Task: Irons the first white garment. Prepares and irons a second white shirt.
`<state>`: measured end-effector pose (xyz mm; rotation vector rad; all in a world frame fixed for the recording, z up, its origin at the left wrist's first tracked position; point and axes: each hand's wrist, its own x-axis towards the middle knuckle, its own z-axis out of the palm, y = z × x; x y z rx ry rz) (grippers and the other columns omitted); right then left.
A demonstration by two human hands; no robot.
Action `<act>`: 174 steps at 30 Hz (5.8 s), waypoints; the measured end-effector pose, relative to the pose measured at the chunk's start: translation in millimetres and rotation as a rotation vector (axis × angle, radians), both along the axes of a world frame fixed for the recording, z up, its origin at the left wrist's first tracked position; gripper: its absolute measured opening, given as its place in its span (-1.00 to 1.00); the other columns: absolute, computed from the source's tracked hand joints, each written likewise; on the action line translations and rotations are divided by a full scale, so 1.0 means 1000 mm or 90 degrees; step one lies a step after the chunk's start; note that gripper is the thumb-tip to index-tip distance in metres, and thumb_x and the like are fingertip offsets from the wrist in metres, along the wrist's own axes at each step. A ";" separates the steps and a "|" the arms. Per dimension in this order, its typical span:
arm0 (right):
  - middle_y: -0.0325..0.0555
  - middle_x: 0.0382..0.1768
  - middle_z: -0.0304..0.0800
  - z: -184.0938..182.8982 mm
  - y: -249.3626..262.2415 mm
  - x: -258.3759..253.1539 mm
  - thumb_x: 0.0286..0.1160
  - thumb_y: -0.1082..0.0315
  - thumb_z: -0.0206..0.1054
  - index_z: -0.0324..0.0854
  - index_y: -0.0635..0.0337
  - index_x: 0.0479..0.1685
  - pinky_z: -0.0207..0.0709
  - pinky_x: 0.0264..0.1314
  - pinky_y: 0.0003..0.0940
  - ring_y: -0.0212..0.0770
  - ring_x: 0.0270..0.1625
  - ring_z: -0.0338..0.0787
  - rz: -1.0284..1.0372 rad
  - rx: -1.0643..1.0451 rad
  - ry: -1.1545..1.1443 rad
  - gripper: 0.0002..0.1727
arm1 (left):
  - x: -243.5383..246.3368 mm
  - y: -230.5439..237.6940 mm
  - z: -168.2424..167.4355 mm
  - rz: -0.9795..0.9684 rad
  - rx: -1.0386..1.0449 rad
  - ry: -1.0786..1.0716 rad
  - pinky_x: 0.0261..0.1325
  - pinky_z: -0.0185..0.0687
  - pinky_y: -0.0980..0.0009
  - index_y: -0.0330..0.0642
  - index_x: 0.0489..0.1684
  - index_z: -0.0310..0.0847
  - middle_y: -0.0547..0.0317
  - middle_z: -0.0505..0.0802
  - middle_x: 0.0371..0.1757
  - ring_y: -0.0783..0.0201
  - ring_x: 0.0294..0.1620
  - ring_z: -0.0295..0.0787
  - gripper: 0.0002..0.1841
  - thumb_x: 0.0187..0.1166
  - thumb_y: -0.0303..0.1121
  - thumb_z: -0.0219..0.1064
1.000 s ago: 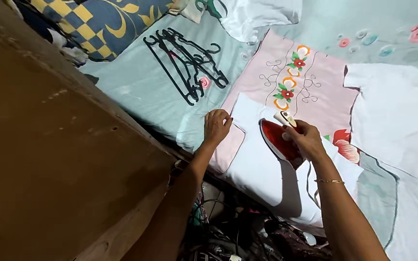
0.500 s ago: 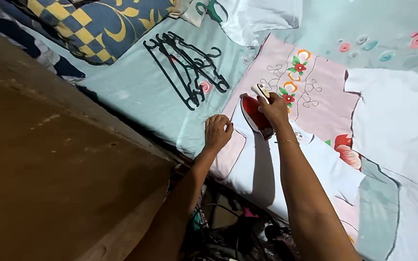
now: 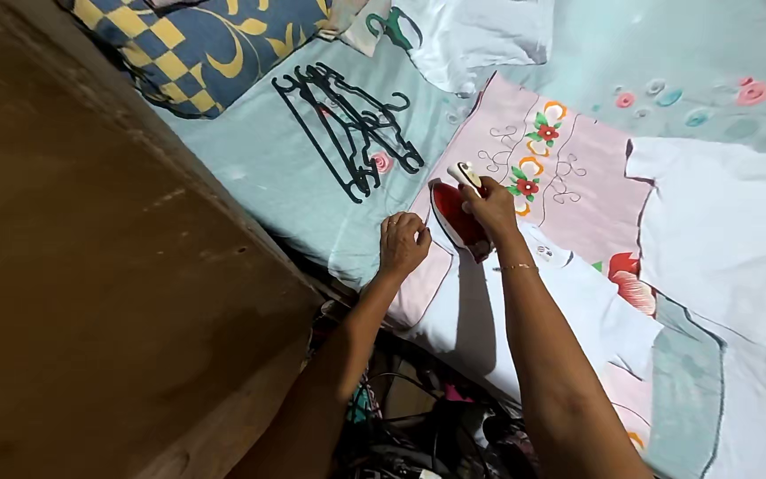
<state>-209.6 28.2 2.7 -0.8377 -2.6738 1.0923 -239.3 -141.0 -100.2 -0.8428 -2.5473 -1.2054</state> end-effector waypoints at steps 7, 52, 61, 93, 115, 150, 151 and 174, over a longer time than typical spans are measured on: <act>0.21 -0.15 0.81 0.001 0.007 0.014 0.68 0.08 0.33 0.65 0.19 0.32 0.61 -0.09 0.19 0.11 -0.22 0.77 0.159 -0.057 -0.003 -0.57 | -0.001 -0.002 -0.003 0.036 0.132 -0.004 0.48 0.55 -0.06 -0.41 -0.19 0.81 -0.21 0.87 0.12 -0.17 0.29 0.77 -0.78 0.54 -0.52 0.20; 0.26 -0.02 0.82 -0.001 0.050 0.097 0.70 0.05 0.33 0.63 0.17 0.40 0.59 0.11 0.26 0.19 -0.03 0.81 -0.176 -0.021 -0.088 -0.53 | -0.025 0.047 0.041 -0.051 -0.161 -0.006 0.46 0.41 -0.28 -0.21 0.03 0.86 -0.11 0.81 0.35 -0.20 0.48 0.64 -0.73 0.68 -0.33 0.23; 0.23 -0.02 0.83 -0.002 0.047 0.109 0.69 0.08 0.34 0.63 0.20 0.42 0.59 0.15 0.23 0.16 0.01 0.82 -0.155 0.005 -0.084 -0.52 | -0.101 0.108 0.068 -0.265 -0.438 -0.173 0.46 0.30 -0.41 -0.34 0.09 0.77 -0.28 0.82 0.20 -0.29 0.42 0.64 -0.68 0.65 -0.23 0.38; 0.33 0.07 0.82 -0.007 0.052 0.122 0.72 -0.01 0.29 0.59 0.24 0.45 0.53 0.27 0.34 0.34 0.18 0.79 -0.354 0.066 -0.097 -0.45 | -0.035 0.037 0.002 -0.162 -0.133 0.043 0.66 0.17 -0.31 -0.25 0.13 0.82 -0.18 0.80 0.34 -0.20 0.50 0.63 -0.71 0.67 -0.30 0.28; 0.29 0.08 0.82 -0.006 0.040 0.190 0.74 0.02 0.25 0.56 0.25 0.49 0.56 0.25 0.24 0.24 0.13 0.81 -0.450 0.044 -0.110 -0.45 | -0.034 0.037 0.003 -0.158 -0.131 0.031 0.68 0.14 -0.31 -0.26 0.12 0.82 -0.20 0.79 0.34 -0.22 0.49 0.64 -0.73 0.66 -0.33 0.28; 0.28 0.01 0.83 -0.004 0.059 0.221 0.72 0.00 0.29 0.55 0.23 0.50 0.60 0.11 0.26 0.23 -0.01 0.83 -0.450 0.012 -0.123 -0.43 | -0.003 0.090 0.046 -0.214 -0.106 0.108 0.54 0.35 -0.31 -0.27 0.00 0.85 -0.15 0.86 0.24 -0.23 0.41 0.71 -0.77 0.65 -0.40 0.27; 0.27 0.00 0.83 -0.003 0.056 0.223 0.72 0.01 0.29 0.55 0.23 0.50 0.60 0.11 0.27 0.22 -0.01 0.83 -0.452 0.009 -0.121 -0.44 | 0.005 0.113 0.048 -0.266 -0.091 0.127 0.49 0.42 -0.26 -0.24 -0.02 0.86 -0.10 0.87 0.21 -0.18 0.37 0.73 -0.78 0.64 -0.40 0.28; 0.28 0.03 0.81 -0.001 0.080 0.201 0.80 0.08 0.20 0.51 0.32 0.47 0.59 0.21 0.18 0.19 0.07 0.82 -0.505 -0.009 -0.090 -0.49 | 0.047 0.211 0.020 -0.601 -0.298 0.173 0.34 0.45 -0.19 -0.33 -0.10 0.82 -0.19 0.85 -0.03 -0.19 0.14 0.78 -0.81 0.63 -0.58 0.24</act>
